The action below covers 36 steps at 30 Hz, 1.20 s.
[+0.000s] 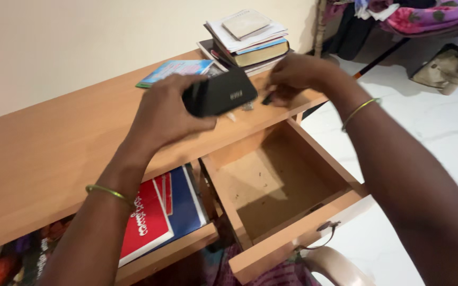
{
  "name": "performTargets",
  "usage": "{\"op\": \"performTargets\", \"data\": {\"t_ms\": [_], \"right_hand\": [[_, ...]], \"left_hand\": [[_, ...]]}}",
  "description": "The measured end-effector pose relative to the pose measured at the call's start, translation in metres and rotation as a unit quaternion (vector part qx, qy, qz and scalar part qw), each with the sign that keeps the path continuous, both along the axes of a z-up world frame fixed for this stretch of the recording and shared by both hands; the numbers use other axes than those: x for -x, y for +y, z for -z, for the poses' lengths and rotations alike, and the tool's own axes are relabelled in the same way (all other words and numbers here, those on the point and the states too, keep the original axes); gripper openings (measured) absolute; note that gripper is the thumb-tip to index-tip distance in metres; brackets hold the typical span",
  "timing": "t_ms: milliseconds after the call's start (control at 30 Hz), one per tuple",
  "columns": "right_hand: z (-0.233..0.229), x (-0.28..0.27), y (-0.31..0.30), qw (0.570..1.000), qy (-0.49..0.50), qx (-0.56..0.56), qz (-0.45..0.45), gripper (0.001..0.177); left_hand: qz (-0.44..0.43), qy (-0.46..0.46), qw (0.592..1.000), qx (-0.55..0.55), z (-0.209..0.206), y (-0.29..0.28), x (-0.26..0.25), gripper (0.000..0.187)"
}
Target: The person empties a desk drawer by removing stationery, books, and papers, placing them on the desk surface. They then wipe the inside of the drawer with a cloth and begin moving books from a lower drawer onto the desk.
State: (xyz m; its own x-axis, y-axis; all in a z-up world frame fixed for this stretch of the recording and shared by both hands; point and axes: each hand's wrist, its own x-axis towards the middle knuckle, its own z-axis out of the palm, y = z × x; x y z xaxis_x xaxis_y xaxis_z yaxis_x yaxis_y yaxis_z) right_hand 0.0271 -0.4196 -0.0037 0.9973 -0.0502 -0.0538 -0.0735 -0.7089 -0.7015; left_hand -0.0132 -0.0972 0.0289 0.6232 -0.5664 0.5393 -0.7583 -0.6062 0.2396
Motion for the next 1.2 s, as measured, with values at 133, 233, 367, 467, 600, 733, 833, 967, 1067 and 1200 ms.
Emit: {"op": "performTargets", "data": {"t_ms": [133, 233, 367, 467, 600, 733, 833, 967, 1067, 1200], "right_hand": [[0.007, 0.006, 0.04, 0.988, -0.014, -0.088, -0.124, 0.028], [0.016, -0.001, 0.052, 0.958, -0.045, -0.217, -0.182, 0.025], [0.014, -0.029, 0.021, 0.982, -0.084, -0.168, 0.0, 0.022], [0.016, -0.034, -0.034, 0.94, -0.286, 0.138, 0.124, 0.019], [0.016, -0.029, -0.094, 0.92, -0.331, -0.024, 0.208, 0.018], [0.022, -0.027, -0.111, 0.895, -0.381, -0.013, 0.231, 0.016], [0.027, -0.029, -0.112, 0.895, -0.376, 0.043, 0.236, 0.015], [0.027, -0.033, -0.108, 0.883, -0.393, 0.099, 0.236, 0.014], [0.03, -0.031, -0.105, 0.9, -0.364, 0.06, 0.234, 0.013], [0.03, -0.03, -0.107, 0.896, -0.372, 0.069, 0.231, 0.013]], "left_hand": [[-0.005, -0.058, 0.997, 0.041, -0.004, -0.021, -0.016, 0.073], [-0.013, -0.079, 0.995, 0.064, -0.006, -0.036, -0.024, 0.072], [-0.067, -0.002, 0.993, 0.096, -0.006, -0.056, -0.024, 0.072], [-0.102, 0.117, 0.987, 0.045, -0.006, -0.077, -0.026, 0.076], [-0.051, 0.104, 0.993, -0.015, 0.011, -0.107, -0.028, 0.074], [-0.051, 0.05, 0.997, -0.034, 0.032, -0.139, -0.031, 0.07], [-0.072, 0.075, 0.993, -0.059, 0.038, -0.154, -0.037, 0.06], [-0.072, 0.115, 0.988, -0.08, 0.031, -0.165, -0.046, 0.057], [-0.054, 0.12, 0.99, -0.041, 0.031, -0.164, -0.048, 0.064], [-0.103, 0.148, 0.984, -0.002, 0.04, -0.159, -0.047, 0.067]]}}
